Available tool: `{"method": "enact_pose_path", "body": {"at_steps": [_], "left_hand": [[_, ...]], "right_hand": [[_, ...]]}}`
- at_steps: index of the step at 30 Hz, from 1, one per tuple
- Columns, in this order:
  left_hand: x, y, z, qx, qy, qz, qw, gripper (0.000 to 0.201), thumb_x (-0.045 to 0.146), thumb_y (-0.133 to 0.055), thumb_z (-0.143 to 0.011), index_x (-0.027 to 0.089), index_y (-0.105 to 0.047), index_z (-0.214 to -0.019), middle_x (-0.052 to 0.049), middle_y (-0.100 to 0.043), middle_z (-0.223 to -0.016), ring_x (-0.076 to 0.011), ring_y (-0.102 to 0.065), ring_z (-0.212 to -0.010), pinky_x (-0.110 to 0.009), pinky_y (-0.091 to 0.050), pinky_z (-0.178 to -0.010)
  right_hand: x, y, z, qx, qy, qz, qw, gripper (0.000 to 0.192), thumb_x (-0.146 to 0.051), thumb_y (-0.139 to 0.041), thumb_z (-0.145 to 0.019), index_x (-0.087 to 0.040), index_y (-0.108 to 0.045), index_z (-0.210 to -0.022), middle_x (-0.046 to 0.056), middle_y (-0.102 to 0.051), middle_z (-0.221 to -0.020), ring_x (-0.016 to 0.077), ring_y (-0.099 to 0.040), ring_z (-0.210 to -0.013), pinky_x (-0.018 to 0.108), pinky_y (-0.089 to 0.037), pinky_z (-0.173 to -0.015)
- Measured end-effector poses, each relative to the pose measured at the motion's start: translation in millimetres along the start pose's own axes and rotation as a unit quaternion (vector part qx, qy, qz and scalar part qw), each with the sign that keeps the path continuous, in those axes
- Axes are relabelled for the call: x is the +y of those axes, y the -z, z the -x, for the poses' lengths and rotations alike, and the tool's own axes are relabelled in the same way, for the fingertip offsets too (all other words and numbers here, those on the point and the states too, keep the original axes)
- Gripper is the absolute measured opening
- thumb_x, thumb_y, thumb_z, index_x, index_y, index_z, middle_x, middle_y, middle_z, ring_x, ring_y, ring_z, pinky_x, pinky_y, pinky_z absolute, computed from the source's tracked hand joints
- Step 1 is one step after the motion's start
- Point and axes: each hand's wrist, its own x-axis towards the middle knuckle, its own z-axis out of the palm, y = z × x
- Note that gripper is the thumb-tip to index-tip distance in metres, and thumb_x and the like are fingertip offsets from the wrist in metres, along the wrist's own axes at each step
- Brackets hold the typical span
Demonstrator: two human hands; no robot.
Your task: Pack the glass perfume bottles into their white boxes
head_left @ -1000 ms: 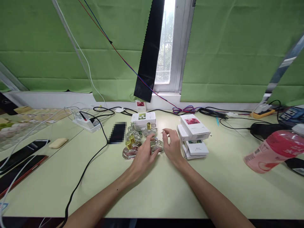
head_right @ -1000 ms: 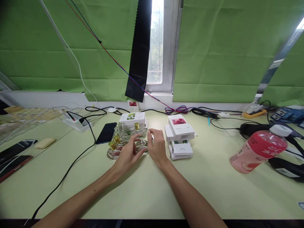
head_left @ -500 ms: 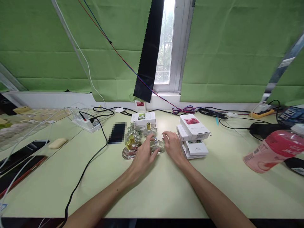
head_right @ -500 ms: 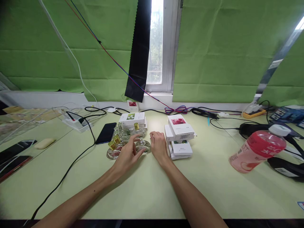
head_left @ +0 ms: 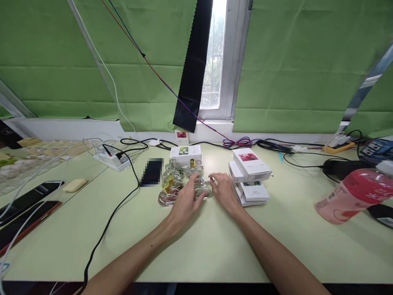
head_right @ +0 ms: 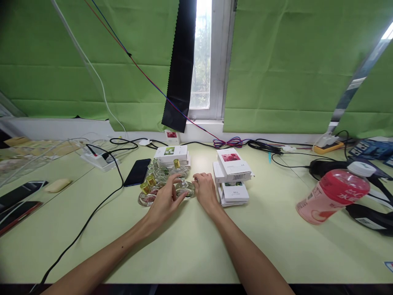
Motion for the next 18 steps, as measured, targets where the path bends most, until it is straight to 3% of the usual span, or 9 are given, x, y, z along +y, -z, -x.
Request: {"method": "enact_pose_path", "body": {"at_steps": [7, 12, 18], "left_hand": [[-2, -0.8, 0, 0.001, -0.002, 0.0, 1.0, 0.051, 0.027, -0.059, -0.095, 0.022, -0.039, -0.142, -0.004, -0.065, -0.092, -0.0255, -0.07, -0.096, -0.036, -0.05, -0.085], [-3, -0.9, 0, 0.0, -0.005, 0.002, 1.0, 0.053, 0.028, -0.059, -0.095, 0.022, -0.037, -0.143, -0.004, -0.066, -0.091, -0.0255, -0.07, -0.1, -0.036, -0.05, -0.087], [-3, -0.4, 0, 0.005, -0.007, 0.001, 1.0, 0.053, 0.03, -0.058, -0.096, 0.024, -0.037, -0.143, -0.006, -0.068, -0.098, -0.0246, -0.07, -0.1, -0.034, -0.051, -0.084]], "right_hand": [[1, 1, -1, 0.015, 0.004, -0.005, 1.0, 0.024, -0.008, -0.061, -0.091, -0.02, -0.075, -0.108, 0.01, -0.075, -0.098, 0.0277, -0.061, -0.092, 0.036, -0.047, -0.08], [-7, 9, -1, 0.099, 0.027, -0.078, 0.992, 0.024, -0.018, -0.052, -0.098, -0.019, -0.071, -0.113, 0.01, -0.073, -0.103, 0.0267, -0.061, -0.096, 0.041, -0.05, -0.087], [-24, 14, 0, 0.196, 0.053, -0.199, 0.959, 0.025, -0.025, -0.052, -0.101, -0.019, -0.062, -0.122, 0.007, -0.071, -0.101, 0.0193, -0.068, -0.085, 0.034, -0.056, -0.078]]}}
